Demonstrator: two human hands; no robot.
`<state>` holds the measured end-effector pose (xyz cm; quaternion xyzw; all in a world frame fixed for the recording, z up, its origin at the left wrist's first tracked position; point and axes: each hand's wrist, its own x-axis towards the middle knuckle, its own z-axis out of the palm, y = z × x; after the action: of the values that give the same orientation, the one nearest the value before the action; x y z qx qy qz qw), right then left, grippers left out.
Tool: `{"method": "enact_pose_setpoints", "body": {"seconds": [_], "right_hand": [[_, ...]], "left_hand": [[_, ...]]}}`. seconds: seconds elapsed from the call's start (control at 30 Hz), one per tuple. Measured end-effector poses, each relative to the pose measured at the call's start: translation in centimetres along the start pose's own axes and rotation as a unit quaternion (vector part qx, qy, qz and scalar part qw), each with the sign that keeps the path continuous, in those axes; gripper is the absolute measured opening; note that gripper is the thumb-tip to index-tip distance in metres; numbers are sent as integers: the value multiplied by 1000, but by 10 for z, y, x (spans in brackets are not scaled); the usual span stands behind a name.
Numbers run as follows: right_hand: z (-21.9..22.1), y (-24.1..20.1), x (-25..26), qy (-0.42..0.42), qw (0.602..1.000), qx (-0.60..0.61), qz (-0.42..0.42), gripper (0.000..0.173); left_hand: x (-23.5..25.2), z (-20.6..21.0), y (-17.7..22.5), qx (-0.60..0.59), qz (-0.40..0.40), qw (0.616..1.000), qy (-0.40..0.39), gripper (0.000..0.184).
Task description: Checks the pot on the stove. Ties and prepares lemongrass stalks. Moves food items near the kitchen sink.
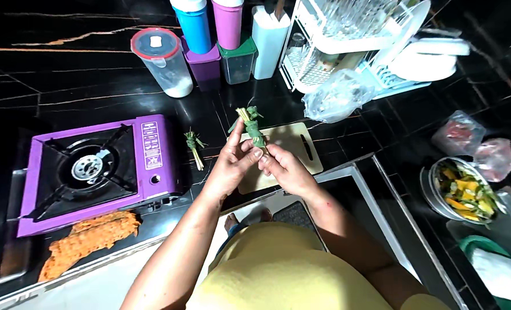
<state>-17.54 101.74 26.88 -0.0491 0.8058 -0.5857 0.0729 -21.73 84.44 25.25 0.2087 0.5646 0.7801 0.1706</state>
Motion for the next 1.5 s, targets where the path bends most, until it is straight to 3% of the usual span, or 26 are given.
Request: {"method": "enact_pose_setpoints", "body": {"seconds": [0.13,0.27,0.4,0.7,0.83,0.97,1.1,1.2,1.37,1.43,1.5], "right_hand": [[14,5,2,10,1000,-16,0,21],[28,10,8,8,1000,-15,12,23],[35,21,13,-11,999,25,21,24],[56,35,18,-7,994,88,69,28],[66,40,25,-14,992,58,110,29],[76,57,32,-71,985,-65,141,39],[79,78,12,-155,969,-48,188,57],[69,91,-11,-149,971,-33,186,55],[34,124,-72,-103,970,-172,136,49],[18,129,-106,-116,954,-198,194,45],[6,137,-141,-174,919,-221,276,43]], "left_hand": [[2,-2,3,75,45,996,28,77],[6,3,2,123,56,983,121,61],[15,2,-3,77,49,977,190,49],[19,-12,-17,5,0,966,259,36],[24,-26,-34,-11,-42,951,306,35],[24,-60,-54,206,-129,937,252,31],[31,-106,-43,429,-167,858,228,37],[36,-126,-43,491,-202,820,211,38],[35,-122,-47,618,-301,720,97,39],[34,-108,-45,649,-279,706,57,40],[31,-92,-48,661,-193,725,29,35]]}}
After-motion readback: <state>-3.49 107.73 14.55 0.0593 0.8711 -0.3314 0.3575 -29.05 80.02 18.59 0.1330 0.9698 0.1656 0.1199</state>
